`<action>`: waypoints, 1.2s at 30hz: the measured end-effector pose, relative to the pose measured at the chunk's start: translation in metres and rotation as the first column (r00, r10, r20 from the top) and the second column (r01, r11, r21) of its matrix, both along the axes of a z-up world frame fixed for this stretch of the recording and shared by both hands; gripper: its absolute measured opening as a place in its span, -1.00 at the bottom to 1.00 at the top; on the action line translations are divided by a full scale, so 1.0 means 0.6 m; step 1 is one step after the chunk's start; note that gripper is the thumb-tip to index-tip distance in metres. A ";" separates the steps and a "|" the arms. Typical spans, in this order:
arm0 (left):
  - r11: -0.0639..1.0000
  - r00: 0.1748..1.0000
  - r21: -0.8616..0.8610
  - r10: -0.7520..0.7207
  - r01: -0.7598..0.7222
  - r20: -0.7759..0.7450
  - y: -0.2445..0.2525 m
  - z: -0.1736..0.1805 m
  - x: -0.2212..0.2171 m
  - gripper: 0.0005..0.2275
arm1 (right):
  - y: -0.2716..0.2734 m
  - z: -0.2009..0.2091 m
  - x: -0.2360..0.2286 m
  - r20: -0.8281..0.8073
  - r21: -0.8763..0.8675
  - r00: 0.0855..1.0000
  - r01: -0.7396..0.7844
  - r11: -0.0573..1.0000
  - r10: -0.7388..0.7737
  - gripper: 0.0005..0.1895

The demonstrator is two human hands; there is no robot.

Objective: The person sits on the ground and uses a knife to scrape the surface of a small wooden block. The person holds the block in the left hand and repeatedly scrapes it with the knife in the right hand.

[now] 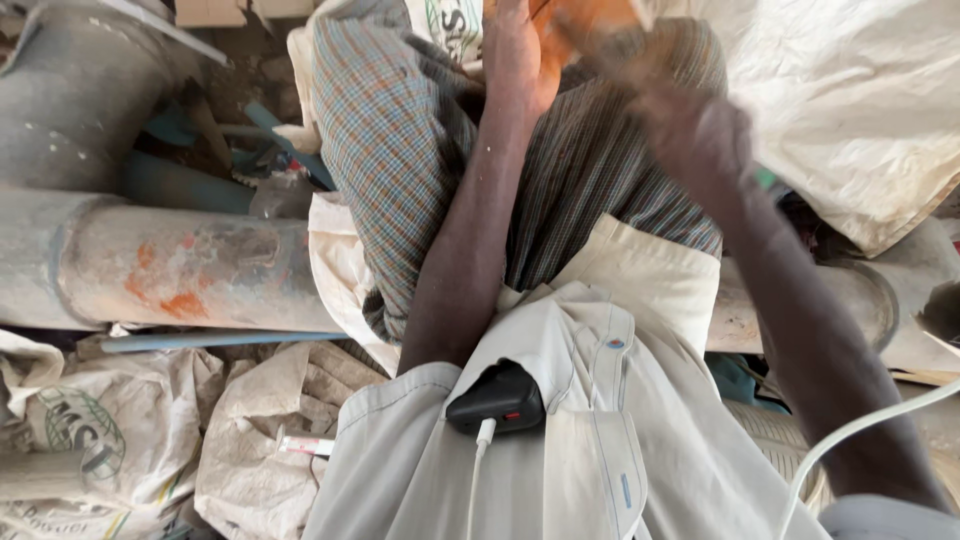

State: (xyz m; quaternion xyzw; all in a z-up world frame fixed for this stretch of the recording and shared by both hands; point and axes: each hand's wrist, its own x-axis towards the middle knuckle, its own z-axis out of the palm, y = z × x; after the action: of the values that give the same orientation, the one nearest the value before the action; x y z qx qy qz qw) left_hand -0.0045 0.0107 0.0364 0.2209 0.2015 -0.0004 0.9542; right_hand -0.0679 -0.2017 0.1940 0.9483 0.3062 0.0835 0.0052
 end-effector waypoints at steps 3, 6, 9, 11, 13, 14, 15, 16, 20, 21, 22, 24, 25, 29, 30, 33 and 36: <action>0.998 0.993 0.061 -0.005 0.012 -0.115 0.005 0.004 -0.012 -0.56 | 0.006 0.000 -0.016 -0.487 0.038 0.869 0.125 0.991 -0.091 -0.51; 0.999 0.994 -0.015 0.052 -0.051 0.095 0.008 0.004 -0.003 -0.52 | 0.003 0.016 -0.001 -0.482 0.047 0.868 0.159 0.986 -0.117 -0.53; 0.996 0.986 0.009 0.086 -0.088 0.141 0.011 0.003 -0.002 -0.53 | 0.009 0.030 0.008 -0.459 0.092 0.869 0.252 0.963 -0.184 -0.56; 0.994 0.998 0.093 0.053 -0.055 0.018 0.018 0.005 -0.007 -0.52 | 0.024 0.033 0.002 -0.533 0.062 0.809 0.331 0.942 -0.249 -0.55; 0.998 0.999 0.063 0.024 -0.026 0.031 0.015 0.009 -0.002 -0.52 | 0.029 0.036 -0.002 -0.582 -0.021 0.784 0.252 0.968 -0.217 -0.53; 0.999 1.000 0.051 0.007 -0.009 0.029 0.015 0.009 -0.010 -0.52 | 0.029 0.037 -0.010 -0.613 -0.059 0.764 0.211 0.976 -0.203 -0.52; 0.999 1.000 0.039 0.018 -0.019 0.025 0.014 0.009 -0.016 -0.51 | 0.026 0.039 -0.015 -0.566 -0.015 0.811 0.168 0.986 -0.147 -0.52; 0.999 0.999 0.023 0.026 -0.026 0.028 0.011 0.011 -0.014 -0.51 | 0.023 0.043 -0.016 -0.506 0.023 0.857 0.125 0.992 -0.096 -0.51; 0.999 0.992 -0.037 -0.008 0.013 0.124 0.019 0.014 -0.010 -0.51 | 0.015 0.063 -0.001 -0.535 0.092 0.819 0.302 0.949 -0.208 -0.54; 0.999 0.986 -0.044 0.009 -0.001 0.164 0.015 0.010 -0.017 -0.52 | 0.014 0.063 -0.009 -0.600 0.031 0.754 0.357 0.934 -0.268 -0.53; 0.999 0.977 -0.047 0.030 -0.020 0.212 0.015 0.009 -0.016 -0.53 | 0.013 0.064 -0.008 -0.652 -0.027 0.687 0.401 0.915 -0.320 -0.52; 0.998 0.970 -0.048 0.047 -0.037 0.240 0.016 0.005 -0.016 -0.54 | 0.011 0.060 -0.012 -0.638 -0.060 0.708 0.346 0.936 -0.302 -0.52; 0.998 0.974 -0.044 0.043 -0.034 0.222 0.016 0.004 -0.018 -0.54 | 0.010 0.057 -0.015 -0.573 -0.040 0.789 0.245 0.969 -0.223 -0.54; 0.999 0.966 -0.029 0.039 -0.033 0.255 0.018 0.003 -0.019 -0.56 | -0.004 0.045 -0.013 -0.510 0.025 0.855 0.129 0.991 -0.098 -0.56; 0.999 0.967 -0.037 0.038 -0.029 0.252 0.014 0.003 -0.013 -0.56 | -0.010 0.045 -0.006 -0.501 0.047 0.855 0.177 0.983 -0.130 -0.56; 0.998 0.971 -0.035 0.049 -0.042 0.235 0.020 0.001 -0.022 -0.55 | -0.009 0.046 0.001 -0.550 0.040 0.812 0.261 0.965 -0.196 -0.55; 0.999 0.974 -0.011 0.032 -0.030 0.223 0.024 -0.006 -0.019 -0.55 | -0.002 0.049 0.001 -0.602 -0.044 0.773 0.217 0.975 -0.199 -0.55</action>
State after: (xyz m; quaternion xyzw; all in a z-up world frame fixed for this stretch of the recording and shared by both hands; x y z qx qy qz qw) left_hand -0.0162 0.0249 0.0329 0.2127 0.0965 0.0384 0.9716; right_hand -0.0671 -0.2027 0.2237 0.9532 0.1838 -0.2195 -0.0967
